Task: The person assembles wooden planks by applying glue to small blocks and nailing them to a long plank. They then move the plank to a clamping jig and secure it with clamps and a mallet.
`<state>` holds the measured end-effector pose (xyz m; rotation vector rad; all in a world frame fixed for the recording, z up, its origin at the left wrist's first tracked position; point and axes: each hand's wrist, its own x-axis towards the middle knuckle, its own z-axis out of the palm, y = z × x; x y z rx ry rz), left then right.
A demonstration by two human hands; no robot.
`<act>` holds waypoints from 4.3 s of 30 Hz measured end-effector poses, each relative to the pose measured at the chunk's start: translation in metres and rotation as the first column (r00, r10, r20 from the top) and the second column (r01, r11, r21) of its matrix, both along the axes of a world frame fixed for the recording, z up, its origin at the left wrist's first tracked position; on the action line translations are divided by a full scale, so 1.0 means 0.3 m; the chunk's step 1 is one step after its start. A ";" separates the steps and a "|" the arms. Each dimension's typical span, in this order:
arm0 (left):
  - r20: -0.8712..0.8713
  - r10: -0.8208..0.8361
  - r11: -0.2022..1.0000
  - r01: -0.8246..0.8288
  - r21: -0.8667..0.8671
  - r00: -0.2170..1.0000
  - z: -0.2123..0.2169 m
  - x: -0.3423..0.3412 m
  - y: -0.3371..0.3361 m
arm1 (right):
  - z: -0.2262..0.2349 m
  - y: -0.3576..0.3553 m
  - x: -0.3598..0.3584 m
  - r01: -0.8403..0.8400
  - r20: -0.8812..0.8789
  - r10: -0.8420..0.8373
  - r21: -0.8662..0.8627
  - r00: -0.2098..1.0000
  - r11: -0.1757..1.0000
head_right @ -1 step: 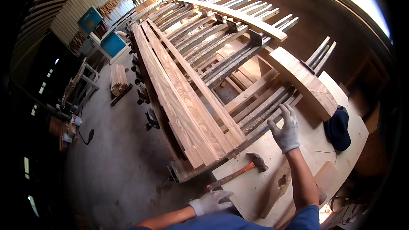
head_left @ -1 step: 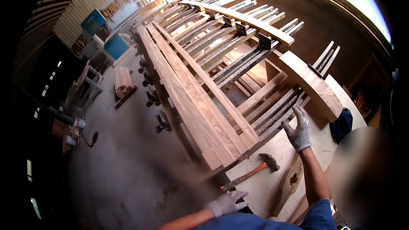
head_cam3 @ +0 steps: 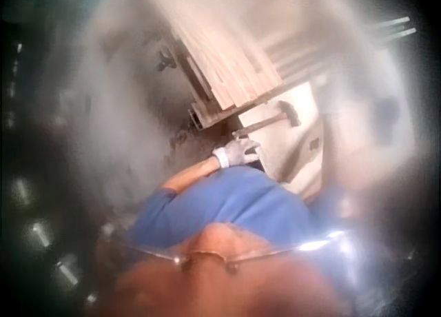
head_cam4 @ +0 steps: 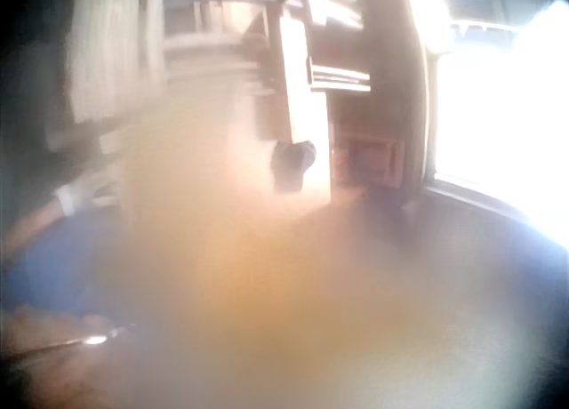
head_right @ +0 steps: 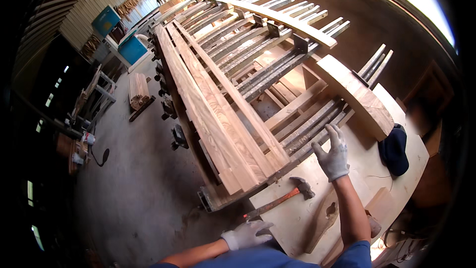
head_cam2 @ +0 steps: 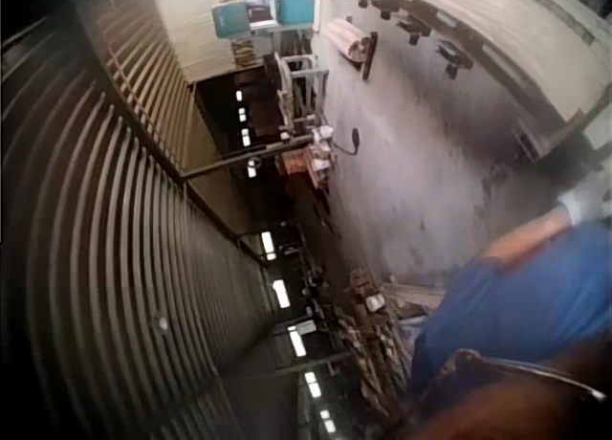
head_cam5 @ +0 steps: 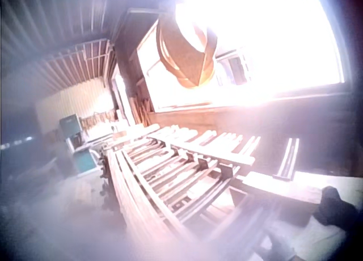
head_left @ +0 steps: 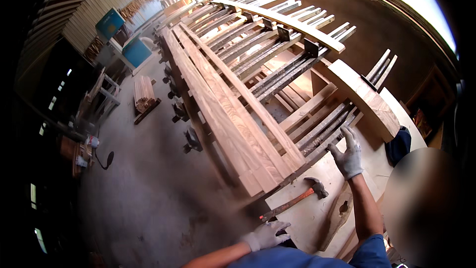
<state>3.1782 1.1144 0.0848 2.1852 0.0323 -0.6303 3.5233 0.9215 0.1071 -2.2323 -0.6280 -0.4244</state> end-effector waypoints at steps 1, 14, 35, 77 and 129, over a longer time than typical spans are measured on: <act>0.008 -0.004 1.000 0.004 -0.016 1.000 -0.001 -0.014 0.023 | 0.011 0.015 -0.064 0.004 -0.058 -0.004 -0.004 0.998 1.000; 0.005 0.138 0.967 -0.134 -0.218 0.990 0.000 -0.345 0.615 | -0.192 0.094 -0.967 0.111 -0.262 -0.185 -0.274 0.947 0.955; -0.374 0.527 0.802 -0.302 0.515 0.763 -1.021 -1.676 0.441 | -0.255 0.255 -1.211 -0.463 -0.600 0.285 -0.164 0.748 0.871; -0.291 0.904 0.350 -0.933 0.082 0.314 -0.818 -1.266 0.637 | -0.451 -0.411 -1.066 0.536 -0.424 -0.714 -0.474 0.556 0.699; -0.191 0.982 0.100 -0.879 0.467 0.010 -1.098 -1.207 1.968 | -0.480 3.432 -0.714 -0.819 -0.985 -0.174 -0.084 -0.019 0.568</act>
